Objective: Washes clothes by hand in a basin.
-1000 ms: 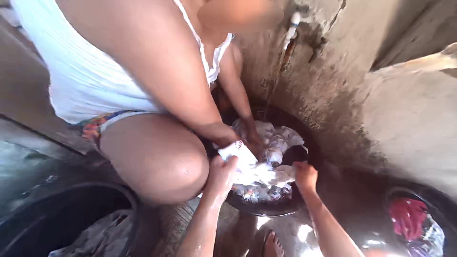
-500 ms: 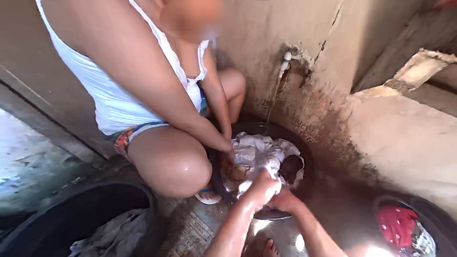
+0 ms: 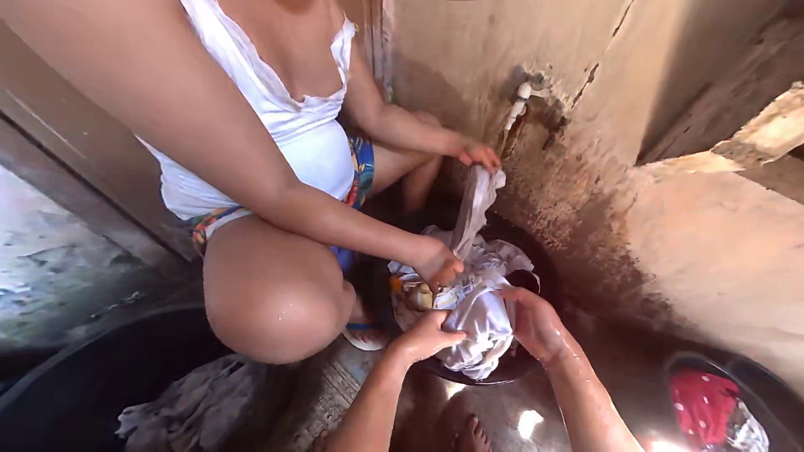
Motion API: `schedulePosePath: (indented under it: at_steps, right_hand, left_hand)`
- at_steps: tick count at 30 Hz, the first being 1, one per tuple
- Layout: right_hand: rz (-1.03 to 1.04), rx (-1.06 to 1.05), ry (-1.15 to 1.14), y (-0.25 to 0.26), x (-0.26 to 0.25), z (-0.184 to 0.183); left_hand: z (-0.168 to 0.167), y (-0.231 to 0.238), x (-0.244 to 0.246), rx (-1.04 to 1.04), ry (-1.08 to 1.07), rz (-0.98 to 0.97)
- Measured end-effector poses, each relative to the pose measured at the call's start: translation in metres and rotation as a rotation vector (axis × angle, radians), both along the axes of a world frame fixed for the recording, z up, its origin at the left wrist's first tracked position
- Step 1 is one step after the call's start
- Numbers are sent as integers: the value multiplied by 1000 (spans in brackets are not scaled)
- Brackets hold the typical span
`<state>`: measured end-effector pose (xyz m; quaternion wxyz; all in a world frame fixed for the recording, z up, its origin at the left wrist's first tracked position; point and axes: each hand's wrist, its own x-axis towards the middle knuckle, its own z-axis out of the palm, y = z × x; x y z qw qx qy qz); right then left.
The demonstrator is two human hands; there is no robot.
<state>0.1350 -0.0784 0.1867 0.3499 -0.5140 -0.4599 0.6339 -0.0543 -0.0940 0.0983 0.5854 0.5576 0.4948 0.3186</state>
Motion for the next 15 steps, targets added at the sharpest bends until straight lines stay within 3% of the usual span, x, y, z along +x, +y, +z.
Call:
schedulePosePath:
  at_steps: [5, 6, 8, 10, 12, 15]
  right_hand:
    - [-152, 70, -70, 10, 16, 14]
    - [-201, 91, -66, 15, 15, 17]
    - [-230, 190, -175, 27, 9, 16]
    - [-99, 346, -507, 36, 4, 12]
    - [-15, 382, -723, 34, 2, 11]
    - [-12, 174, -525, 2, -13, -8]
  left_hand:
    - [26, -12, -3, -2, -475, 197]
    - [31, -11, 1, -23, -452, 135]
    - [39, -6, 7, -72, -211, -75]
    - [38, 0, 14, -94, -74, -29]
    - [28, 0, 17, -101, -339, 205]
    - [25, -11, 26, -246, -860, 427]
